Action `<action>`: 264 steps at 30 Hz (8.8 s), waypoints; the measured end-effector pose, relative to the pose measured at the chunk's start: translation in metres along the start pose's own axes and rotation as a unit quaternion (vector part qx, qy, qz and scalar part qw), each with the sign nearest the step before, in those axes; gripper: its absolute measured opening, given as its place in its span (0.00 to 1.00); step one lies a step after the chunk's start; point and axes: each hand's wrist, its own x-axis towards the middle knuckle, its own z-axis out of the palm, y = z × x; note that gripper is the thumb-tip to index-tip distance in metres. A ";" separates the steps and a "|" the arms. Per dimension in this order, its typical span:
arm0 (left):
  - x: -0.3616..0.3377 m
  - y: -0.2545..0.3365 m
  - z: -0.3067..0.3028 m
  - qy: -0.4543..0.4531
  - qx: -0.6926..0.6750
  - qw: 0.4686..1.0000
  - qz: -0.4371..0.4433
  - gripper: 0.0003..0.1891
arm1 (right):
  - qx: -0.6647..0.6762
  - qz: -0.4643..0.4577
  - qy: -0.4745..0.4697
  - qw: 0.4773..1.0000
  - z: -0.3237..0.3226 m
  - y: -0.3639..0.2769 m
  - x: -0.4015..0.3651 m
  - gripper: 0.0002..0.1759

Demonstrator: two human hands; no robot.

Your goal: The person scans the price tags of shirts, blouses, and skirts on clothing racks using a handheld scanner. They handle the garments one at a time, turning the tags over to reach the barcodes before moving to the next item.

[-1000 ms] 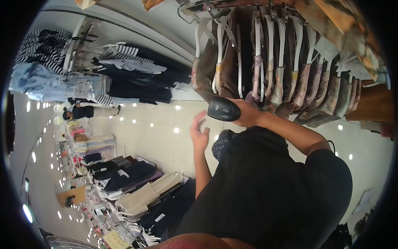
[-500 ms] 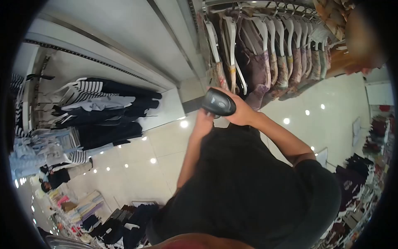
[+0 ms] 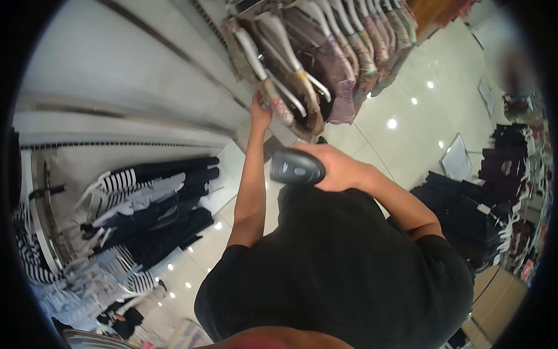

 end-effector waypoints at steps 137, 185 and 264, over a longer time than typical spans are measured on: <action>-0.129 0.473 0.472 -0.004 0.055 0.951 0.306 0.09 | 0.139 -0.055 0.519 0.842 -0.515 0.237 -0.540 0.10; -0.092 0.386 0.344 -0.164 -0.143 0.974 0.067 0.21 | 0.320 0.065 0.159 0.932 -0.341 0.175 -0.266 0.30; -0.283 0.309 0.204 -0.417 -0.136 0.893 0.095 0.15 | -0.179 -0.005 0.346 0.921 -0.145 0.025 -0.415 0.35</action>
